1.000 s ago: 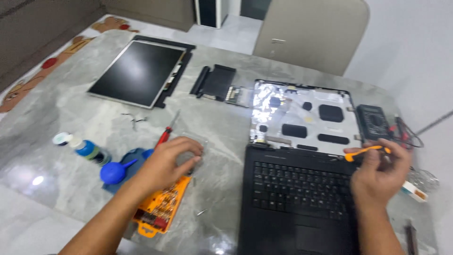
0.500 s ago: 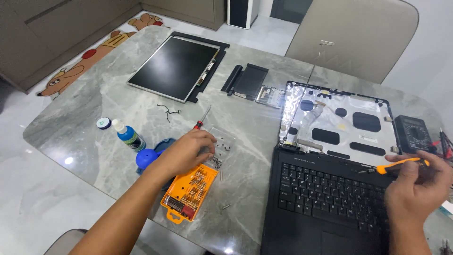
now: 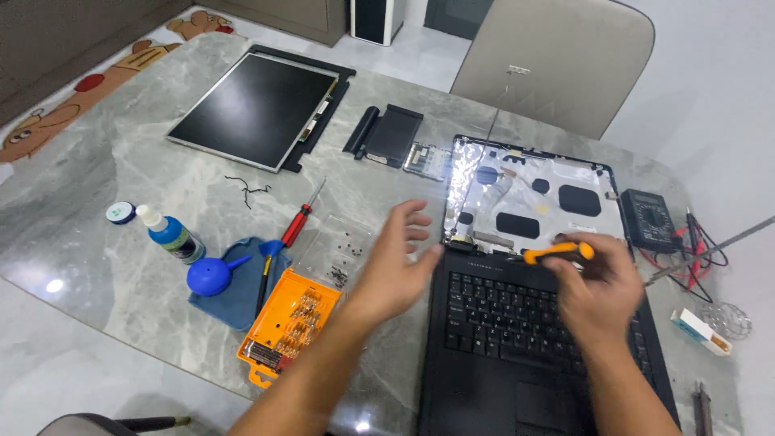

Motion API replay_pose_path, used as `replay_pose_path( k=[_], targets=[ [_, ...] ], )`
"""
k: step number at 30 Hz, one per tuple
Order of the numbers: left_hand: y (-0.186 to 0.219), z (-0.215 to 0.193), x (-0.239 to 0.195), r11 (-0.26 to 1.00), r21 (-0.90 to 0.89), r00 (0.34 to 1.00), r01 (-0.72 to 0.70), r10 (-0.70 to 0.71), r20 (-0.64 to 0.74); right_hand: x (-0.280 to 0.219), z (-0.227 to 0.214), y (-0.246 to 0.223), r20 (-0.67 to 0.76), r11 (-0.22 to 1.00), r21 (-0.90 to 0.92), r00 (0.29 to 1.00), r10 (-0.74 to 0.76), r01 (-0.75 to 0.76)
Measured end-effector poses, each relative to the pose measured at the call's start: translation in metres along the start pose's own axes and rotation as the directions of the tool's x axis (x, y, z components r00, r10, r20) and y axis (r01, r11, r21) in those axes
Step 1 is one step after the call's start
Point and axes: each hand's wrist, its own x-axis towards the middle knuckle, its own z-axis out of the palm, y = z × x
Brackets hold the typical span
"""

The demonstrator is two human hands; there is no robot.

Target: The person uses a screwdriver to remove screws from the back of a laptop screen assembly. They then detach the screen bezel and set it aside. The person continues to remove screws from the laptop's main body and detaches the screen assembly from the keyboard base.

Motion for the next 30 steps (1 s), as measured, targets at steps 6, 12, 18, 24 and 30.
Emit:
replay_pose_path(
  k=[6, 12, 18, 24, 30],
  targets=[
    [-0.032, 0.049, 0.033, 0.984, 0.096, 0.988, -0.148, 0.152, -0.029, 0.026, 0.032, 0.014, 0.111, 1.0, -0.015, 0.994, 0.016, -0.014],
    [-0.059, 0.058, 0.045, 0.964, 0.131, 0.971, -0.232, 0.238, -0.032, 0.013, 0.041, 0.023, 0.115, 0.998, -0.003, 0.991, 0.067, -0.068],
    [-0.059, 0.065, 0.04, 0.942, 0.162, 0.948, -0.295, 0.31, -0.077, 0.016, 0.038, 0.03, 0.138, 0.997, -0.061, 0.989, 0.046, -0.038],
    [-0.045, 0.062, 0.036, 0.95, 0.177, 0.961, -0.259, 0.271, -0.051, 0.014, 0.038, 0.026, 0.174, 0.986, -0.167, 0.984, 0.042, -0.012],
    [-0.044, 0.063, 0.036, 0.947, 0.182, 0.961, -0.263, 0.275, -0.041, 0.013, 0.04, 0.019, 0.162, 0.987, -0.138, 0.982, 0.1, -0.077]
  ],
)
